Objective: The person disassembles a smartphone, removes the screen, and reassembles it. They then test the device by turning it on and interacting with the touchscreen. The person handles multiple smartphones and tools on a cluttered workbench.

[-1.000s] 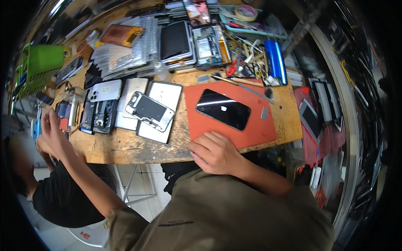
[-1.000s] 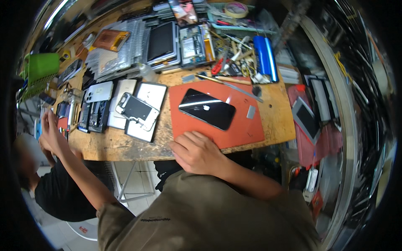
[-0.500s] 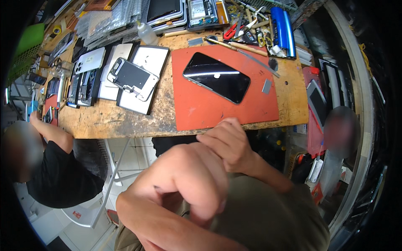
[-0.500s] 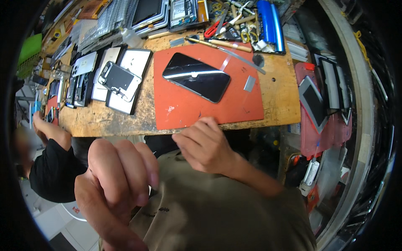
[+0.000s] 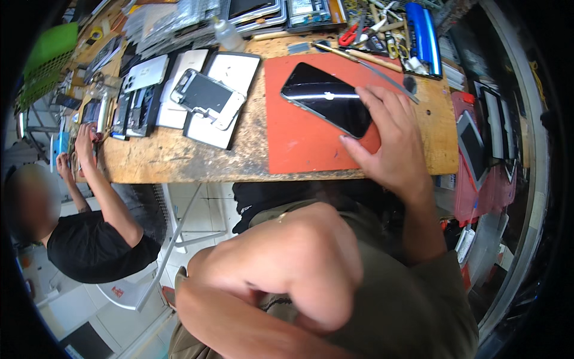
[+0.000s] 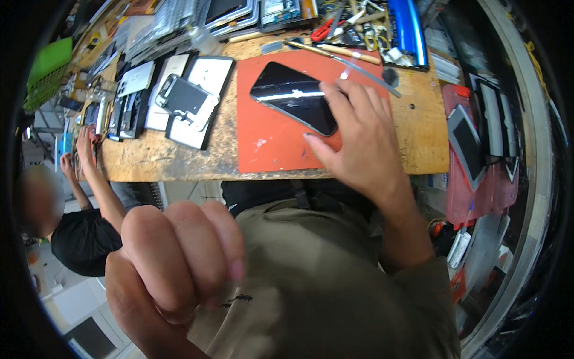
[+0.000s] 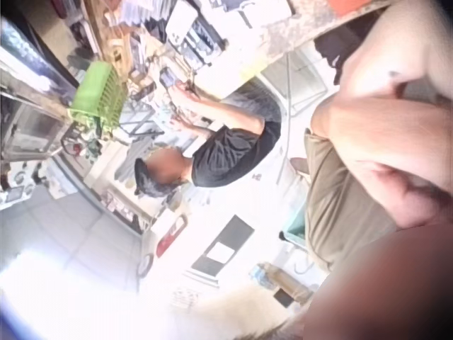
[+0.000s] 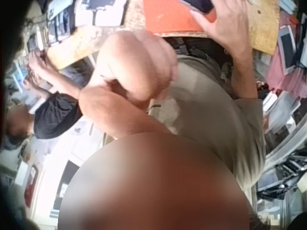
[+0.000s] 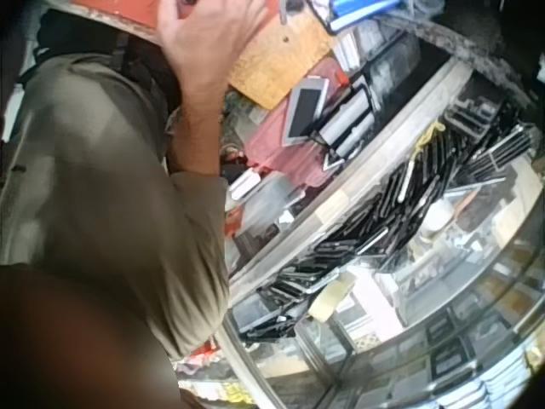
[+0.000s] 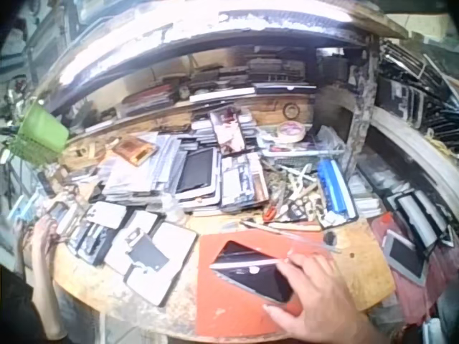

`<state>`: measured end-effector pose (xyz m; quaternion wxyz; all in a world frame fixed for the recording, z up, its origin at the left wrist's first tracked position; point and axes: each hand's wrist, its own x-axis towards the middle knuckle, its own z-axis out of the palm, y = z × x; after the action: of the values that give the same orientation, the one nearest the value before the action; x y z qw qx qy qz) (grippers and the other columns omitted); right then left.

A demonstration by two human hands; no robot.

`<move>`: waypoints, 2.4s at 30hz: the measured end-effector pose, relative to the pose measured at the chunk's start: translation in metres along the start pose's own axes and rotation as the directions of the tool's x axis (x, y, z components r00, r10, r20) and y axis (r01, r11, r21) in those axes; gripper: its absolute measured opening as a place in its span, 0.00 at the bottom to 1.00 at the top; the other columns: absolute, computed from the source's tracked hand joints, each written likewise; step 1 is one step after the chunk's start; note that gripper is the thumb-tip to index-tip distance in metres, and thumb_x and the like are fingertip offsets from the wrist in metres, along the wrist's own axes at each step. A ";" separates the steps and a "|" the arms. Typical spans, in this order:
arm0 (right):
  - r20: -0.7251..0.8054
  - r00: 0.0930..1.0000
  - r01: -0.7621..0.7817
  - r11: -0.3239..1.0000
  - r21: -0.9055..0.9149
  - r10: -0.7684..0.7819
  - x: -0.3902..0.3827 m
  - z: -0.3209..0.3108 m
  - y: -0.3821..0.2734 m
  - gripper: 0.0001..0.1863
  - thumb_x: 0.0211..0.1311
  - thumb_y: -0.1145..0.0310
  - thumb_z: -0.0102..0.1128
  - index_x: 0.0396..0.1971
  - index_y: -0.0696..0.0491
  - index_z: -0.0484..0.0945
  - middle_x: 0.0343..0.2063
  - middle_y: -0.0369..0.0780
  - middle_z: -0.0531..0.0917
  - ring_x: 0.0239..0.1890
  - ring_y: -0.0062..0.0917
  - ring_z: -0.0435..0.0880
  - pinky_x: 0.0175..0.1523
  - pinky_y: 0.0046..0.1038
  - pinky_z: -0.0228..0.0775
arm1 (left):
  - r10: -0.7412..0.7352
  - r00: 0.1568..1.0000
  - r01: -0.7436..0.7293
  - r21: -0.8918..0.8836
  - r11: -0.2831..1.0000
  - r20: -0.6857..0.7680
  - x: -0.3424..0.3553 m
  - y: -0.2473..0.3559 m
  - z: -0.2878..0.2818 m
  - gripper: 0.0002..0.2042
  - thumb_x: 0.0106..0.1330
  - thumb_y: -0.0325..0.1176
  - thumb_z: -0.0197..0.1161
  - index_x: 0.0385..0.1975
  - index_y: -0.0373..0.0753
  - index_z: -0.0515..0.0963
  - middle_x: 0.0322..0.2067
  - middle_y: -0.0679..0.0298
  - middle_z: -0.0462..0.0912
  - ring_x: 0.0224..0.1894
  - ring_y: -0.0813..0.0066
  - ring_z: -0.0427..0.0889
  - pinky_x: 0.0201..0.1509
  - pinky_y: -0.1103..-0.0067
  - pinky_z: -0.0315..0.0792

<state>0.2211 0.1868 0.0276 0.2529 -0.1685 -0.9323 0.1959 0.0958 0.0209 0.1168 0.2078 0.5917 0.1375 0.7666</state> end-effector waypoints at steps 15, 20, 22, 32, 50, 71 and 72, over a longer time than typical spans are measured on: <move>0.141 0.988 -0.052 0.996 -0.074 0.063 0.029 -0.004 0.006 0.41 0.40 0.59 0.79 0.57 0.61 0.78 0.45 0.52 0.83 0.52 0.50 0.82 0.64 0.45 0.72 | -0.533 0.675 0.556 0.827 -0.086 -0.509 -0.042 -0.063 -0.099 0.19 0.74 0.31 0.61 0.61 0.30 0.75 0.51 0.44 0.82 0.53 0.50 0.83 0.60 0.64 0.76; -0.266 0.961 0.093 0.993 0.077 -0.069 0.044 -0.012 0.001 0.38 0.40 0.62 0.80 0.54 0.60 0.78 0.46 0.50 0.83 0.50 0.48 0.81 0.58 0.44 0.75 | -0.441 0.655 0.590 0.051 0.806 -0.613 -0.013 -0.074 -0.113 0.23 0.81 0.32 0.55 0.72 0.32 0.66 0.56 0.57 0.81 0.59 0.71 0.82 0.64 0.73 0.76; -0.395 0.912 0.150 0.986 0.078 -0.108 0.067 -0.011 -0.005 0.36 0.38 0.65 0.81 0.52 0.60 0.79 0.47 0.50 0.84 0.49 0.45 0.82 0.57 0.42 0.75 | -0.445 0.691 0.498 -0.070 0.864 -0.570 0.010 -0.089 -0.119 0.30 0.83 0.50 0.45 0.74 0.32 0.63 0.62 0.53 0.79 0.65 0.62 0.78 0.69 0.66 0.72; -0.496 0.804 0.422 0.902 0.085 -0.329 0.137 0.026 0.005 0.47 0.36 0.55 0.86 0.57 0.63 0.75 0.40 0.46 0.81 0.41 0.40 0.80 0.47 0.39 0.75 | -0.416 0.804 0.101 -0.590 0.801 -0.426 0.055 -0.111 -0.158 0.44 0.76 0.71 0.30 0.72 0.34 0.65 0.55 0.50 0.81 0.52 0.53 0.82 0.60 0.55 0.78; -0.074 0.997 0.043 0.595 0.803 0.028 0.112 0.047 0.026 0.28 0.57 0.72 0.81 0.51 0.59 0.71 0.43 0.36 0.82 0.46 0.17 0.82 0.53 0.22 0.76 | -0.570 0.768 0.227 -0.707 0.670 -0.293 0.035 -0.129 -0.151 0.47 0.74 0.73 0.33 0.70 0.30 0.64 0.54 0.51 0.79 0.52 0.54 0.81 0.59 0.57 0.79; 0.206 0.975 -0.166 0.353 0.921 -0.078 0.109 0.031 0.027 0.22 0.68 0.74 0.60 0.59 0.65 0.69 0.42 0.38 0.80 0.42 0.17 0.76 0.52 0.23 0.69 | -0.571 0.739 0.216 -0.677 0.703 -0.357 0.037 -0.123 -0.163 0.48 0.74 0.73 0.29 0.68 0.29 0.68 0.54 0.50 0.81 0.52 0.53 0.84 0.61 0.56 0.80; 0.208 0.974 -0.165 0.355 0.920 -0.087 0.109 0.032 0.026 0.25 0.66 0.79 0.59 0.61 0.65 0.68 0.45 0.38 0.80 0.43 0.17 0.77 0.52 0.25 0.70 | -0.577 0.741 0.209 -0.697 0.685 -0.344 0.037 -0.123 -0.164 0.48 0.74 0.73 0.29 0.68 0.29 0.68 0.54 0.50 0.81 0.52 0.53 0.84 0.61 0.56 0.80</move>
<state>0.1207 0.2458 0.0344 0.1939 0.0055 -0.6731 0.7137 -0.0510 0.1524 0.0489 0.5086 0.2028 0.0611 0.8345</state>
